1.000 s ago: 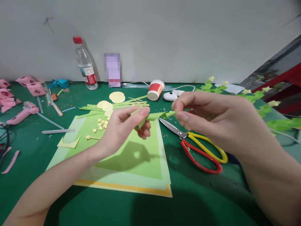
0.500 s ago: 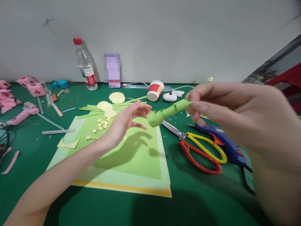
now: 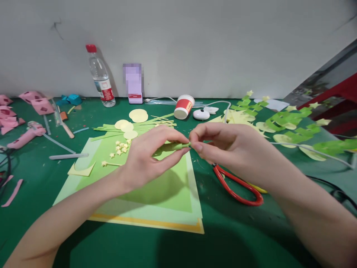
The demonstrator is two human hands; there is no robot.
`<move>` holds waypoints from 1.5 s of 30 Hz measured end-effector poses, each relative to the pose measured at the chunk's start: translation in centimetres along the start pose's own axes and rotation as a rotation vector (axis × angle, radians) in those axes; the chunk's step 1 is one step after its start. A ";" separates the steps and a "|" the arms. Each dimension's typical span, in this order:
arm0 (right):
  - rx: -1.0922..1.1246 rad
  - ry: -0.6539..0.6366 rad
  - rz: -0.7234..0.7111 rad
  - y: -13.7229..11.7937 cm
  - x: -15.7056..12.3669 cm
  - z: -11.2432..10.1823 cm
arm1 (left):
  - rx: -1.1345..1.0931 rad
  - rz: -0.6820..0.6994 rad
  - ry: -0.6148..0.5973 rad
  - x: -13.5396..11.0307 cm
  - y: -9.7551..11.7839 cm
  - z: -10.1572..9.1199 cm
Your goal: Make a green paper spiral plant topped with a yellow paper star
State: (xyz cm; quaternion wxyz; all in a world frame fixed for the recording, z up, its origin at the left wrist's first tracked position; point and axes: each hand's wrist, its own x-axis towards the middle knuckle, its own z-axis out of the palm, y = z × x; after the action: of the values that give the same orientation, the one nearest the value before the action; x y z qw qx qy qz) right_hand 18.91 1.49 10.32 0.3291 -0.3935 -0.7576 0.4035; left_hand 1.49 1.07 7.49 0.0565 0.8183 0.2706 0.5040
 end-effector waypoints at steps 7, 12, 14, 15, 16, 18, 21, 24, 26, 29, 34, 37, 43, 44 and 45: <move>0.014 0.002 0.019 0.1 -0.1 -0.7 | -0.188 -0.272 -0.032 0.0 0.4 -0.3; 0.004 0.038 0.019 0.0 0.0 -1.0 | -0.318 -0.460 -0.039 0.3 0.7 -0.5; -0.001 0.056 0.006 -0.1 0.0 -1.2 | -0.369 -0.542 -0.058 0.4 0.8 -0.6; 0.000 0.064 0.001 -0.1 0.0 -1.2 | -0.395 -0.581 -0.071 0.5 0.8 -0.6; 0.002 0.071 -0.004 -0.1 -0.1 -1.3 | -0.419 -0.614 -0.082 0.5 0.8 -0.7; -0.003 0.091 -0.009 -0.1 -0.1 -1.3 | -0.457 -0.651 -0.090 0.5 0.8 -0.7; -0.005 0.115 -0.014 -0.2 -0.2 -1.1 | -0.468 -0.644 -0.066 0.5 0.9 -0.6; 0.017 0.084 -0.001 -0.3 -0.1 -0.7 | -0.427 -0.595 -0.044 0.5 0.9 -0.5; 0.012 0.054 0.006 -0.4 -0.1 -0.5 | -0.417 -0.569 -0.035 0.5 1.0 -0.4; 0.002 0.047 -0.014 -0.5 -0.1 -0.5 | -0.448 -0.568 -0.030 0.5 1.1 -0.4; -0.015 0.048 -0.045 -0.3 -0.2 -0.7 | -0.514 -0.598 -0.063 0.4 1.3 -0.4; -0.036 0.050 -0.061 -0.1 -0.2 -0.7 | -0.501 -0.630 -0.090 0.3 1.3 -0.4; -0.020 0.054 -0.083 0.2 -0.1 -0.4 | -0.447 -0.615 -0.117 0.2 1.2 -0.4; -0.021 0.059 -0.077 0.2 0.0 -0.4 | -0.433 -0.602 -0.115 0.2 1.2 -0.3; -0.025 0.062 -0.069 0.1 0.0 -0.4 | -0.429 -0.592 -0.115 0.2 1.2 -0.3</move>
State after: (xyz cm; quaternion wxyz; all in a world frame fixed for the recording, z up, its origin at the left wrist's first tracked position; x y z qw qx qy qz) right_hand 19.26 1.65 10.36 0.3615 -0.3833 -0.7651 0.3701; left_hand 1.74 0.05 8.26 0.3851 0.7010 0.3803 0.4643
